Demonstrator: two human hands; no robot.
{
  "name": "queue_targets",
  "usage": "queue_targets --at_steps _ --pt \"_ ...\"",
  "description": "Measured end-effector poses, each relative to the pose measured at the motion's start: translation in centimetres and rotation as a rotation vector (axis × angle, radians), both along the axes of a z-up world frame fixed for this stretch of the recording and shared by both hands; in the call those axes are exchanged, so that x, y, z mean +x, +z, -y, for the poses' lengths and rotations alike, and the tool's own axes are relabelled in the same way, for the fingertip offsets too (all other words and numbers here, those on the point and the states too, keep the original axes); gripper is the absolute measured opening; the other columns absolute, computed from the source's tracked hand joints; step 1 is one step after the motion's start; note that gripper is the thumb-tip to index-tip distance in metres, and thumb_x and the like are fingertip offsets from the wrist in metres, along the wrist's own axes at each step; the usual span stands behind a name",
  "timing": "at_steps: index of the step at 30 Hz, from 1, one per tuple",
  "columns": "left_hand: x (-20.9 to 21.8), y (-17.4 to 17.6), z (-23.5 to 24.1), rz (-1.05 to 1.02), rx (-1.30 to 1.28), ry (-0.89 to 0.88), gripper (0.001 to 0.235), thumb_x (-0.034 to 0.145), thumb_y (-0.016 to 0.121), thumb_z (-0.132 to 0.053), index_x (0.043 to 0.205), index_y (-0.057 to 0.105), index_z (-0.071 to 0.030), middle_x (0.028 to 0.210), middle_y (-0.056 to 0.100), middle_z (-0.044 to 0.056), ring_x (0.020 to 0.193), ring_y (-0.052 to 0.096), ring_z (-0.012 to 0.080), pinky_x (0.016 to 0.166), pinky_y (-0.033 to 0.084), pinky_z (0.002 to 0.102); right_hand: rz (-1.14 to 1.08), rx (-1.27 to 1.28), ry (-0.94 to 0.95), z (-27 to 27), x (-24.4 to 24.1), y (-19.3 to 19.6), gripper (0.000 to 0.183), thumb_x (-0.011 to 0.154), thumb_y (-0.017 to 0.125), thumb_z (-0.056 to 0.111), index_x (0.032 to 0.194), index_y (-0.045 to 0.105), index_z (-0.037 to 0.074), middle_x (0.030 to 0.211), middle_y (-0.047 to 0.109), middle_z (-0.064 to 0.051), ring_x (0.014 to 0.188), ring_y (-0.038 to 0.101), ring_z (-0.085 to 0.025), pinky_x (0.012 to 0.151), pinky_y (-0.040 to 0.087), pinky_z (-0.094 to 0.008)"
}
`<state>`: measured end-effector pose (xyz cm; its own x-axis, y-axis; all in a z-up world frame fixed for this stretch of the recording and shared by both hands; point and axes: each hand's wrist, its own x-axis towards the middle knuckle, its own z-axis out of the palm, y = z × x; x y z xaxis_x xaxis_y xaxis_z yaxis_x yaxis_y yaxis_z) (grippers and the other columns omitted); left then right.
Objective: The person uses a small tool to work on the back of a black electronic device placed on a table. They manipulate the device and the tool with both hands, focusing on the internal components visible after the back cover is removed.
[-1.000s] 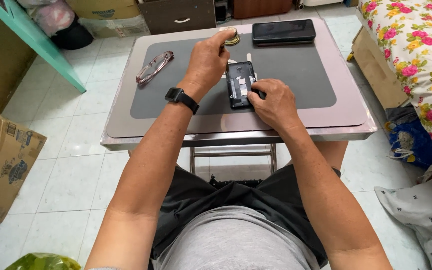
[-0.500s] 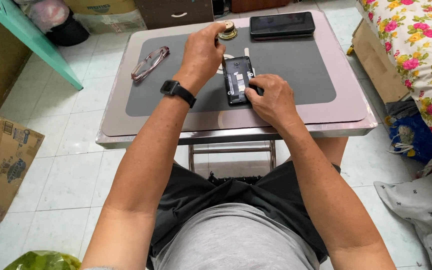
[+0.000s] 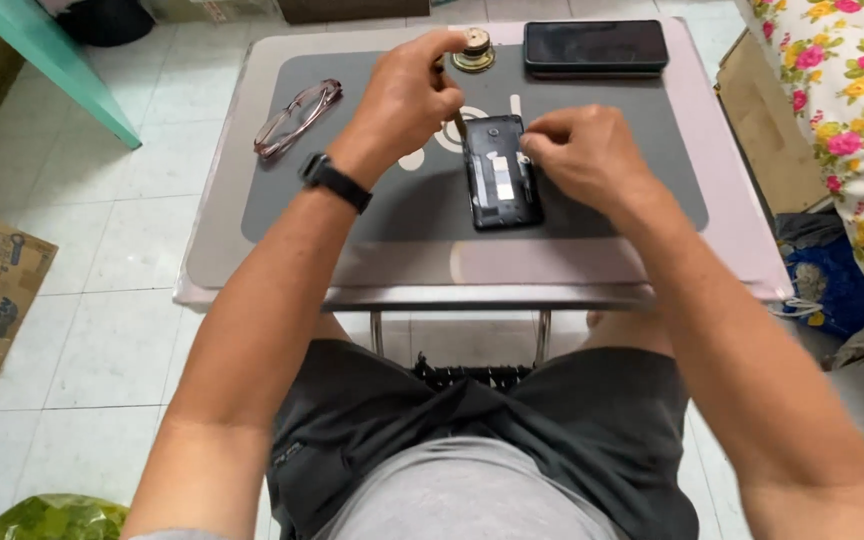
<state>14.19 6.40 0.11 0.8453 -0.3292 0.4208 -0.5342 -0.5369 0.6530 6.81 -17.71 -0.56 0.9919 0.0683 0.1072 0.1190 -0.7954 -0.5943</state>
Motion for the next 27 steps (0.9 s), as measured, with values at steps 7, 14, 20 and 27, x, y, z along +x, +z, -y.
queue_targets --at_steps 7,14,20,27 --pt "-0.3 0.3 -3.3 -0.291 -0.271 -0.081 0.051 0.096 0.069 -0.004 0.145 0.057 -0.001 0.091 0.082 0.006 0.081 0.086 0.0142 0.062 0.070 0.024 0.197 -0.097 0.129 1.0 7.8 -3.6 0.024 0.102 0.071 0.031 0.114 0.086 0.016 0.084 0.078 -0.002 0.078 0.068 -0.023 0.073 0.046 -0.040" --pt "0.3 -0.4 -3.9 -0.382 -0.429 -0.172 0.051 0.100 0.073 -0.003 0.148 0.056 -0.004 0.100 0.081 0.009 0.086 0.083 0.0159 0.070 0.070 0.027 0.426 -0.332 0.321 0.9 9.7 -5.9 0.018 0.108 0.065 0.023 0.106 0.083 0.024 0.084 0.076 0.000 0.074 0.068 -0.029 0.059 0.043 -0.045" --pt "0.8 -0.5 -4.0 -0.355 -0.295 -0.234 0.048 0.104 0.070 -0.003 0.150 0.057 -0.010 0.105 0.080 0.008 0.090 0.078 0.0109 0.076 0.063 0.024 0.576 -0.361 0.333 1.3 9.2 -6.8 0.014 0.113 0.071 0.017 0.115 0.084 0.024 0.087 0.075 0.003 0.075 0.069 -0.021 0.055 0.040 -0.038" --pt "0.9 0.6 -4.6 -0.321 -0.254 -0.171 0.049 0.104 0.071 -0.002 0.150 0.055 -0.005 0.106 0.080 0.009 0.089 0.076 0.0106 0.072 0.059 0.024 0.581 -0.298 0.350 1.2 8.9 -6.4 0.012 0.112 0.075 0.012 0.116 0.086 0.017 0.092 0.078 0.001 0.077 0.071 -0.019 0.057 0.041 -0.035"
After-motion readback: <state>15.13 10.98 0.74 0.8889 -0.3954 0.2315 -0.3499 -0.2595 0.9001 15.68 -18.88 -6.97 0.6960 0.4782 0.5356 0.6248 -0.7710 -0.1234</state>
